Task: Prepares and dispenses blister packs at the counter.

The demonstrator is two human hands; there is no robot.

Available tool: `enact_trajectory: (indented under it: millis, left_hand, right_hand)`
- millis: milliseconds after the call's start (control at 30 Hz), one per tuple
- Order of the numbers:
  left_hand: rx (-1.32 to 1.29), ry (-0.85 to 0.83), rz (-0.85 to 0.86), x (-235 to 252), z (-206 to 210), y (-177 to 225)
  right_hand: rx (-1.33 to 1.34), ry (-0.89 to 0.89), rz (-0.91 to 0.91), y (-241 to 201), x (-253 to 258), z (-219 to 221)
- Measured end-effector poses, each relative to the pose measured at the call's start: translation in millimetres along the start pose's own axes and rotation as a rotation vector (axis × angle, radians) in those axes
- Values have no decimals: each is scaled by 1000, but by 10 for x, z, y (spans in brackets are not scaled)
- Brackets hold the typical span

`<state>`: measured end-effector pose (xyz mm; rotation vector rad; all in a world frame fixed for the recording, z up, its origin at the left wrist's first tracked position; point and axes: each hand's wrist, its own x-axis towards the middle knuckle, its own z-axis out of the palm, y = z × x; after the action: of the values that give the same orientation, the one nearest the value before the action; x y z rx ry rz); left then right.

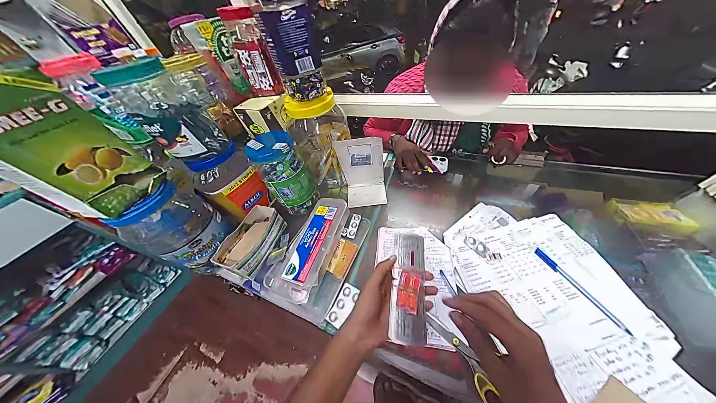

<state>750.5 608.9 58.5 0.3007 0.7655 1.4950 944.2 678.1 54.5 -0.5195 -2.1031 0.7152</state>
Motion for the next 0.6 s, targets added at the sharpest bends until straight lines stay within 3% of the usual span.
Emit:
enact_trajectory:
  millis: [100, 200, 300, 433, 600]
  left_hand:
    - [-90, 64, -19, -50, 6, -226]
    - [44, 167, 1, -115, 54, -297]
    - [251, 243, 27, -166, 76, -324]
    - [434, 253, 29, -192, 65, -372]
    - [480, 288, 35, -208, 82, -369]
  right_hand:
    - [-252, -15, -103, 88, 0, 231]
    - [-261, -92, -95, 111, -31, 346]
    - [-48, -214, 10, 152, -4, 295]
    - [387, -613, 235, 288, 203, 93]
    - [481, -862, 292, 236, 388, -22]
